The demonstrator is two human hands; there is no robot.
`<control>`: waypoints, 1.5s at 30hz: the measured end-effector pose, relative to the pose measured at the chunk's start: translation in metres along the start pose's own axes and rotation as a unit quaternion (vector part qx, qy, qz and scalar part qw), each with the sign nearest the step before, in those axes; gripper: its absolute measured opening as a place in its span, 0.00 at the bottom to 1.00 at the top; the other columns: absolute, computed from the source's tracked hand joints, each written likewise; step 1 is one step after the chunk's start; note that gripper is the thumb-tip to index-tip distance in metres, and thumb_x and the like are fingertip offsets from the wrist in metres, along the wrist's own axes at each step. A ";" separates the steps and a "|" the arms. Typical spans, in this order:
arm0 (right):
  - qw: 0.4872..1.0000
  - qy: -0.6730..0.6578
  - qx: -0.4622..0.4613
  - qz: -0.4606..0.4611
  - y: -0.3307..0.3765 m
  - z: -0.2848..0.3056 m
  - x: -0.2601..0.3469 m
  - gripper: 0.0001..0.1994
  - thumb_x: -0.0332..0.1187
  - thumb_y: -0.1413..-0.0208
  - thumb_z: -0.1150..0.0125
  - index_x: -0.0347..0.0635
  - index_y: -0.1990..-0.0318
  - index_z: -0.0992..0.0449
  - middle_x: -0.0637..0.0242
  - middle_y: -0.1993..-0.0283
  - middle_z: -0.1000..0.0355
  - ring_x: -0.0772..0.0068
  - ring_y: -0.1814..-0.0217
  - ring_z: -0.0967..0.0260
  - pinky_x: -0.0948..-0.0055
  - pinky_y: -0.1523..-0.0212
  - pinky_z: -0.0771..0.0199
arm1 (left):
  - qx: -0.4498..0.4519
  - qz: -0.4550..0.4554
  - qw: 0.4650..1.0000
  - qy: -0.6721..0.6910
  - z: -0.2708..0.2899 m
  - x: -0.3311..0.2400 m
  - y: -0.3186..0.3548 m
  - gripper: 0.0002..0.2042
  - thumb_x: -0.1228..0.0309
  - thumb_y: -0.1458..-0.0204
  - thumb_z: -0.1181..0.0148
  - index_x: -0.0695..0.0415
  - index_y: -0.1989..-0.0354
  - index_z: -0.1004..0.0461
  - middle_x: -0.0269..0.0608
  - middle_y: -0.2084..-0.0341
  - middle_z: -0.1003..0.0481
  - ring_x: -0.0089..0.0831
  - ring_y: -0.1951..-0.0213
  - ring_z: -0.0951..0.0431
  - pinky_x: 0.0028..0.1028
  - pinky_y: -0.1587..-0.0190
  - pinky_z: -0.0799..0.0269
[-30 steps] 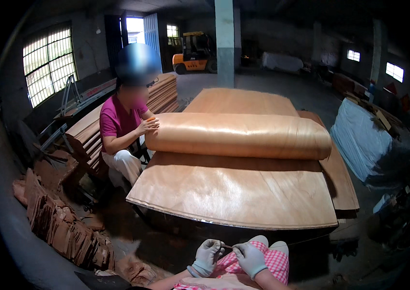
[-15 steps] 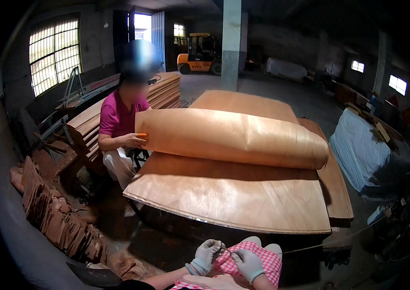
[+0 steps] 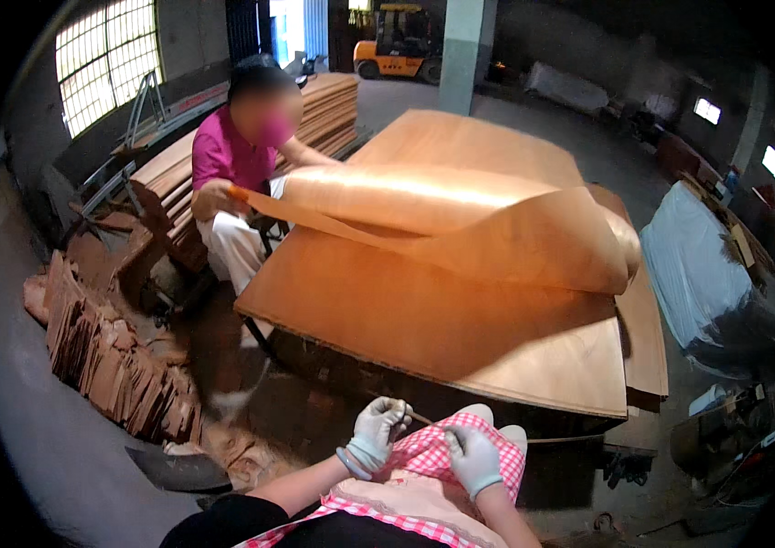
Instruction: The person lifts large, thin sheets of wood veneer from a stack and places them onto a metal workbench. They align the sheets and smooth them down with gloved hands. A coworker assists by rolling the veneer sheets on the opposite side of the table.
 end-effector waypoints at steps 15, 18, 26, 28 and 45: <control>0.996 0.092 0.014 0.000 -0.047 0.083 -0.061 0.07 0.33 0.46 0.42 0.41 0.65 0.22 0.57 0.66 0.27 0.55 0.60 0.28 0.64 0.58 0.28 | -0.150 -0.210 0.965 -0.053 0.067 -0.085 -0.053 0.02 0.78 0.45 0.43 0.58 0.69 0.27 0.38 0.73 0.24 0.21 0.75 0.26 0.17 0.73 0.30; 0.996 0.066 0.037 -0.040 -0.064 0.097 -0.098 0.07 0.32 0.46 0.43 0.38 0.65 0.22 0.56 0.66 0.26 0.56 0.62 0.28 0.65 0.58 0.29 | -0.222 -0.241 0.943 -0.064 0.102 -0.107 -0.079 0.02 0.78 0.46 0.41 0.58 0.69 0.26 0.36 0.74 0.23 0.19 0.78 0.28 0.17 0.76 0.33; 0.974 0.071 0.108 -0.186 -0.131 0.120 -0.192 0.08 0.31 0.46 0.39 0.34 0.64 0.23 0.54 0.66 0.25 0.62 0.64 0.25 0.68 0.60 0.27 | -0.366 -0.317 0.852 -0.198 0.166 -0.180 -0.175 0.04 0.77 0.46 0.40 0.58 0.70 0.28 0.33 0.76 0.26 0.18 0.78 0.30 0.18 0.76 0.33; 0.968 0.092 0.132 -0.192 -0.154 0.124 -0.219 0.09 0.31 0.45 0.40 0.32 0.66 0.24 0.52 0.70 0.25 0.64 0.66 0.25 0.68 0.61 0.27 | -0.404 -0.275 0.840 -0.236 0.173 -0.195 -0.200 0.04 0.76 0.46 0.39 0.58 0.71 0.28 0.33 0.77 0.26 0.18 0.78 0.30 0.19 0.76 0.33; 0.968 0.114 0.158 -0.161 -0.148 0.146 -0.251 0.08 0.30 0.47 0.41 0.32 0.70 0.24 0.58 0.78 0.27 0.71 0.78 0.30 0.70 0.73 0.31 | -0.498 -0.312 0.777 -0.225 0.218 -0.219 -0.188 0.08 0.73 0.47 0.38 0.59 0.73 0.30 0.33 0.80 0.28 0.20 0.80 0.32 0.22 0.78 0.36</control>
Point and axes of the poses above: each hand's wrist, its own y-axis away from the middle knuckle, its own z-axis out of the back of the hand, x = y × z, the point moved 5 cm from there along -y, towards the middle knuckle
